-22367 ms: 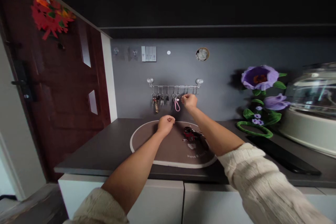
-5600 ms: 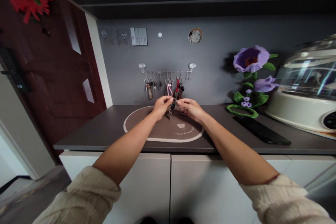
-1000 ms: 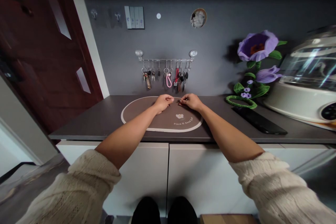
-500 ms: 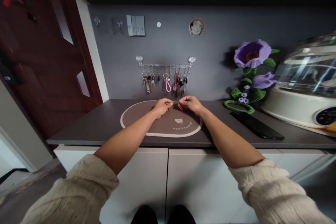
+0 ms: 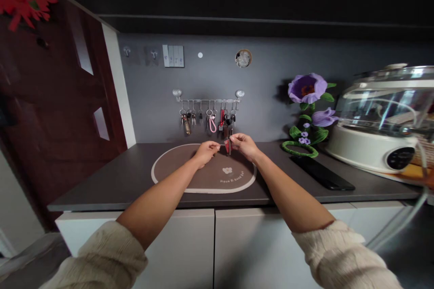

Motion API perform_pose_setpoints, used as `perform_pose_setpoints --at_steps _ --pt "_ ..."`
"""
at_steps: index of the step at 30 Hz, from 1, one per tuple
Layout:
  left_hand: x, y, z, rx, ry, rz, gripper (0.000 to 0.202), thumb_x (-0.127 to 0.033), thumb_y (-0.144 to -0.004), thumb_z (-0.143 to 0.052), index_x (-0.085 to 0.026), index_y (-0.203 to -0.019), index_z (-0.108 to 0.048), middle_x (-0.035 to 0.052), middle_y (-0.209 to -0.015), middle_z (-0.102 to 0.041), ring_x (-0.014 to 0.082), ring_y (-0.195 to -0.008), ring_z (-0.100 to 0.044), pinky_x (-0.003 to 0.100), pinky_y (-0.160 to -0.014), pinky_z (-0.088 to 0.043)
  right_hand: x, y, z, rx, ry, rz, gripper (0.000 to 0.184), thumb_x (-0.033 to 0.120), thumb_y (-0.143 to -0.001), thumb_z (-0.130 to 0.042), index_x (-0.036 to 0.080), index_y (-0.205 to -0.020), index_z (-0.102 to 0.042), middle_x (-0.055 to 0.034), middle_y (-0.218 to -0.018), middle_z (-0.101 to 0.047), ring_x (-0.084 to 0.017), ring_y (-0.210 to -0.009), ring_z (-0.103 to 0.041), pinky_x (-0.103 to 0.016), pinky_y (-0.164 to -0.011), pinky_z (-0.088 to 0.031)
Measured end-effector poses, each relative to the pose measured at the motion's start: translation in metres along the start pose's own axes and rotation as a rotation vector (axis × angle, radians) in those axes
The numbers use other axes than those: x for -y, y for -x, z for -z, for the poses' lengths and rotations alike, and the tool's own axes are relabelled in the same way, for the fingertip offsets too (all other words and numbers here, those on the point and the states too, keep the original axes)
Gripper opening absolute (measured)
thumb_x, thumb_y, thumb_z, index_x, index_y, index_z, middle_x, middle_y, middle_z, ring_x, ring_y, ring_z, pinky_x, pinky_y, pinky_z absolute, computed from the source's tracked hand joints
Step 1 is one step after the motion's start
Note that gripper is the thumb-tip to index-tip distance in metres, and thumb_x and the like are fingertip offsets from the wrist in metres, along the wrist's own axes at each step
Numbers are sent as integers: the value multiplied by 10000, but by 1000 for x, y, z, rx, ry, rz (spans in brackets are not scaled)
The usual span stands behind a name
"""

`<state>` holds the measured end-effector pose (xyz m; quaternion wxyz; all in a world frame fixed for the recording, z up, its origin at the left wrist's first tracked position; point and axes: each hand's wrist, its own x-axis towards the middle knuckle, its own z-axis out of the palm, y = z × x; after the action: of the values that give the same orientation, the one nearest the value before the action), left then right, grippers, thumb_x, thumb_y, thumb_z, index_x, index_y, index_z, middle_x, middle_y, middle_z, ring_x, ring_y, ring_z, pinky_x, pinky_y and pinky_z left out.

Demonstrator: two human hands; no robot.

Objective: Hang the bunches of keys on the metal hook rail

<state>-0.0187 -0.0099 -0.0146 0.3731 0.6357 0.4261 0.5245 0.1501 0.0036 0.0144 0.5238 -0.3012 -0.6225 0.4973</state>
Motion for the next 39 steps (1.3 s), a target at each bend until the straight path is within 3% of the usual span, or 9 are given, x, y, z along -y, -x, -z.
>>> perform_pose_setpoints --at_steps 7,17,28,33,39 --pt "0 1 -1 7 10 -14 264 -336 -652 -588 -129 -816 -597 15 -653 -563 71 -543 -464 185 -491 -345 10 1 2 -98 3 30 341 459 -589 -639 160 -711 -533 -46 -708 -637 -108 -566 -564 -263 -594 -464" --pt "0 1 -1 10 25 -7 250 -343 -637 -592 -135 -776 -596 6 -638 -561 76 -539 -473 200 -508 -347 26 -13 9 -248 -12 98 322 448 -583 -631 153 -662 -527 -14 -572 -570 -76 -478 -473 -206 -478 -398" --pt "1 1 -2 4 17 -3 274 -378 -623 -590 -141 -760 -590 10 -636 -567 83 -543 -479 207 -523 -355 62 -65 22 -415 -26 84 119 236 -713 -518 166 -623 -485 32 -470 -492 -45 -382 -381 -181 -421 -361" --pt "3 -1 -2 6 34 -5 260 -351 -626 -594 -135 -769 -589 14 -653 -571 79 -542 -478 206 -520 -361 63 -85 25 -459 -11 65 94 157 -718 -478 162 -624 -472 59 -409 -433 -41 -345 -349 -176 -386 -320" --pt "7 -3 -2 11 41 0 256 -345 -631 -595 -132 -772 -593 12 -643 -567 81 -547 -481 208 -519 -357 61 -98 23 -518 -13 46 60 164 -711 -477 160 -652 -491 65 -401 -425 -41 -341 -363 -173 -382 -322"
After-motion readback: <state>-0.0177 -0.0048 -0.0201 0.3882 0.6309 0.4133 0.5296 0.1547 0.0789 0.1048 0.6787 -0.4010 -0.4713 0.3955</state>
